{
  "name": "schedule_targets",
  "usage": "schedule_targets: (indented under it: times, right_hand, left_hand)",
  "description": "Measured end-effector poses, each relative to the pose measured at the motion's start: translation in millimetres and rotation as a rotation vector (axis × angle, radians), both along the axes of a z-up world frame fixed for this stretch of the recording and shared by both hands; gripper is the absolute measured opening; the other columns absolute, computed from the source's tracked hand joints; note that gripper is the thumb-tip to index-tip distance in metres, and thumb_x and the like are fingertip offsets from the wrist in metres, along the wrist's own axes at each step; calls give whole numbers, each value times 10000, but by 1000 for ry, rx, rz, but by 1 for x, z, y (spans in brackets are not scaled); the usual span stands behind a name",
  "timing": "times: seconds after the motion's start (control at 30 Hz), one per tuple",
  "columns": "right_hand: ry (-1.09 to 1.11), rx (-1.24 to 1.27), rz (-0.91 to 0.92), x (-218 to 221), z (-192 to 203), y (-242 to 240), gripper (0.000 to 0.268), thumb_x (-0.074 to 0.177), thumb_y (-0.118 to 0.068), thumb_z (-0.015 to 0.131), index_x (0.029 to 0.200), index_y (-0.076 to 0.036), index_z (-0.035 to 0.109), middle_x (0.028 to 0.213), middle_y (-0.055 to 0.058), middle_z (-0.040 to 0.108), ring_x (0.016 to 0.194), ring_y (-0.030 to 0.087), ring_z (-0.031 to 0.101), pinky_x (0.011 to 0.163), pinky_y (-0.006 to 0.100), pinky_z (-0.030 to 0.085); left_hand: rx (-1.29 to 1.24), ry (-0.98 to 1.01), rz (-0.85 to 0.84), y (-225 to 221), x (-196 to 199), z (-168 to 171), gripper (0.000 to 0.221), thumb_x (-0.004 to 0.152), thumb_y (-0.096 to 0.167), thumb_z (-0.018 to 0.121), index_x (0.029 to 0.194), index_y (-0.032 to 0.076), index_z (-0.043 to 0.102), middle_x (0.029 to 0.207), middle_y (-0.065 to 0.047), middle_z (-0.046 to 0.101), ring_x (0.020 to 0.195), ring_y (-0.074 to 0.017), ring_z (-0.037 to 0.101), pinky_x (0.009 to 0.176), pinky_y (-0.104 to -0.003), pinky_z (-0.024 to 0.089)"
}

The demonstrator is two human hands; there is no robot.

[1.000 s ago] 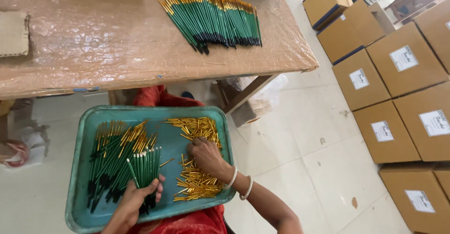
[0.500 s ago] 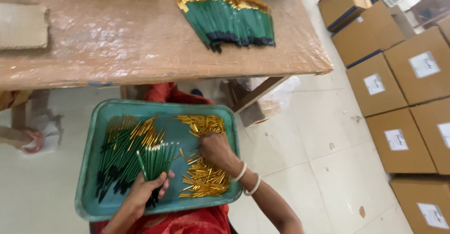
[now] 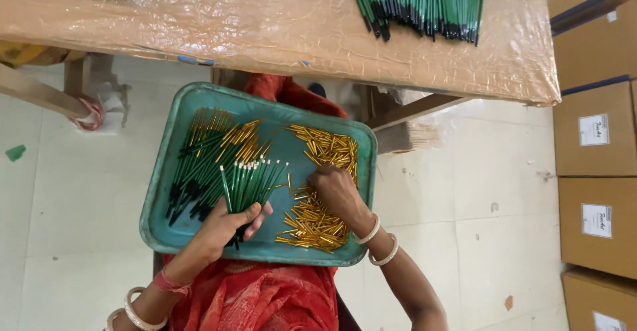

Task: Assembling paintbrush heads by inserting metal ferrules onto green handles.

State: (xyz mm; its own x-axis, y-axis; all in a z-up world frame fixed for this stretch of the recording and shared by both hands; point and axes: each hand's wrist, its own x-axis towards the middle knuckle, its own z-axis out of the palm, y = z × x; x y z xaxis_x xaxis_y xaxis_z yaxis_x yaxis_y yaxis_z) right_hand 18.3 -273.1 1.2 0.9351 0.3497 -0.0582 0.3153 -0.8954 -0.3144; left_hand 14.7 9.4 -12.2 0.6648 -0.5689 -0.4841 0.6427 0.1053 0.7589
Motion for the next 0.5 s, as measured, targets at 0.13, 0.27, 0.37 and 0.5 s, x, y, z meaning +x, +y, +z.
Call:
schedule_targets:
  times: [0.13,0.27,0.37,0.5]
  right_hand:
    - [55,-94,54,-1,12,10,107,873,-149,712,901,-47,723,879,140,699,849,322,702,744,444,571]
    - [35,-51,63,-5,3,13,151,881,-185,715,891,-35,711,846,146,697,815,332,699,707,452,570]
    - [16,-38,-7,3,11,20,152,827,-140,723,943,-44,741,852,167,710,789,345,698,691,455,567]
    - [24,162,-136,11,19,17,190,789,-83,733,969,-33,763,890,165,746,724,301,718,660,400,582]
  left_hand:
    - [-20,47,-5,5,-2,-1,295,987,279,604,958,2,701,641,-15,553,511,-111,487,470,-277,424]
    - [-38,59,-13,9,-3,-4,319,992,297,602,955,-4,700,620,-16,530,483,-108,462,438,-272,390]
    - [-72,56,-33,8,-5,-5,312,982,301,606,959,3,697,632,-9,547,494,-100,474,446,-263,397]
    - [-80,12,-60,9,-6,8,306,974,302,618,957,7,699,615,-16,550,490,-98,485,440,-258,393]
